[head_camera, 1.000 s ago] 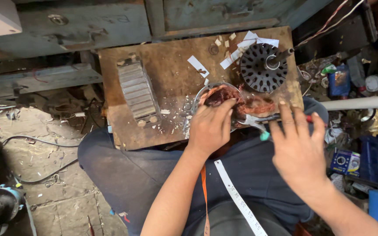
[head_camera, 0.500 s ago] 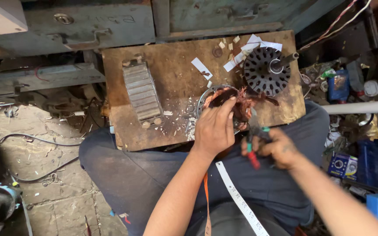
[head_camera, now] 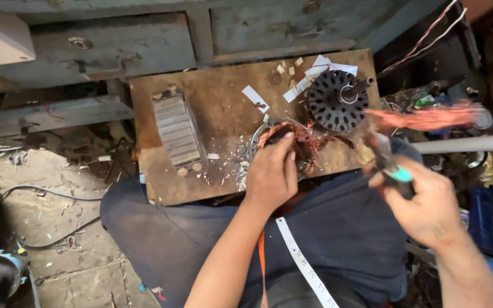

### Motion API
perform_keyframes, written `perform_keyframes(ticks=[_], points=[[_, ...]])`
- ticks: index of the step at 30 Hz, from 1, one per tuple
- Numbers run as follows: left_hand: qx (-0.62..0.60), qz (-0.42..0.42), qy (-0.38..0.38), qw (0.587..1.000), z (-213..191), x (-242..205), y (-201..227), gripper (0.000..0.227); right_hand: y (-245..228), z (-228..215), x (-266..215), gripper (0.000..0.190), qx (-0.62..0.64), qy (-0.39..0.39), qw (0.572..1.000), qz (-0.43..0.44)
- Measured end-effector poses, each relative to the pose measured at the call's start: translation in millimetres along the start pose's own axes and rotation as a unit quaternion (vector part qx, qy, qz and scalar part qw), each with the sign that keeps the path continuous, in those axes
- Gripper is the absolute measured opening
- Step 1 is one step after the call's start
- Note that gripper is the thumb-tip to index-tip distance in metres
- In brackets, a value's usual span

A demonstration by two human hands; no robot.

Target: The person uses pliers to pull and cut copper windings from a motor stator core. They repeatedly rotate the stator and extract wire bundles, placing the removed copper on the workbench.

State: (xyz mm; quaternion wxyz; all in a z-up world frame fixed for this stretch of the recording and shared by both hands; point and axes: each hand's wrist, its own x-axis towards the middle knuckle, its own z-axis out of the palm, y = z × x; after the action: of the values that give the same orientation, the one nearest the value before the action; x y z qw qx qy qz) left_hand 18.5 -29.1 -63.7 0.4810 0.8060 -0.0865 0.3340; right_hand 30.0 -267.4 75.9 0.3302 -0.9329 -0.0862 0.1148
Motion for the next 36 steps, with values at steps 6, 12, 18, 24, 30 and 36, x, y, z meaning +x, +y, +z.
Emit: perform_keyframes(ticks=[6,12,18,24,30,36], points=[[0.079,-0.106,0.060,0.989,-16.8,19.7,14.6,0.065,-2.6,19.4,15.2,0.036,-0.507,0.032,0.860,-0.055],[0.041,-0.069,-0.071,0.994,-20.3,31.3,16.5,0.050,-18.9,29.3,0.7,0.047,-0.586,0.038,0.807,-0.064],[-0.036,-0.007,-0.097,0.995,-13.4,22.6,6.7,0.037,-36.1,25.6,-4.5,0.046,-0.614,0.028,0.787,-0.054],[-0.123,-0.247,-0.058,0.959,-0.5,15.8,12.0,0.026,-57.7,23.1,-21.7,0.043,-0.621,0.056,0.779,-0.071],[-0.073,-0.104,0.055,0.990,0.1,24.7,17.2,0.016,-52.4,36.2,-5.9,0.036,-0.561,0.045,0.820,-0.108],[-0.125,-0.119,0.049,0.984,-3.8,22.2,18.9,0.014,-74.2,40.0,12.5,0.030,-0.675,0.049,0.702,-0.221]])
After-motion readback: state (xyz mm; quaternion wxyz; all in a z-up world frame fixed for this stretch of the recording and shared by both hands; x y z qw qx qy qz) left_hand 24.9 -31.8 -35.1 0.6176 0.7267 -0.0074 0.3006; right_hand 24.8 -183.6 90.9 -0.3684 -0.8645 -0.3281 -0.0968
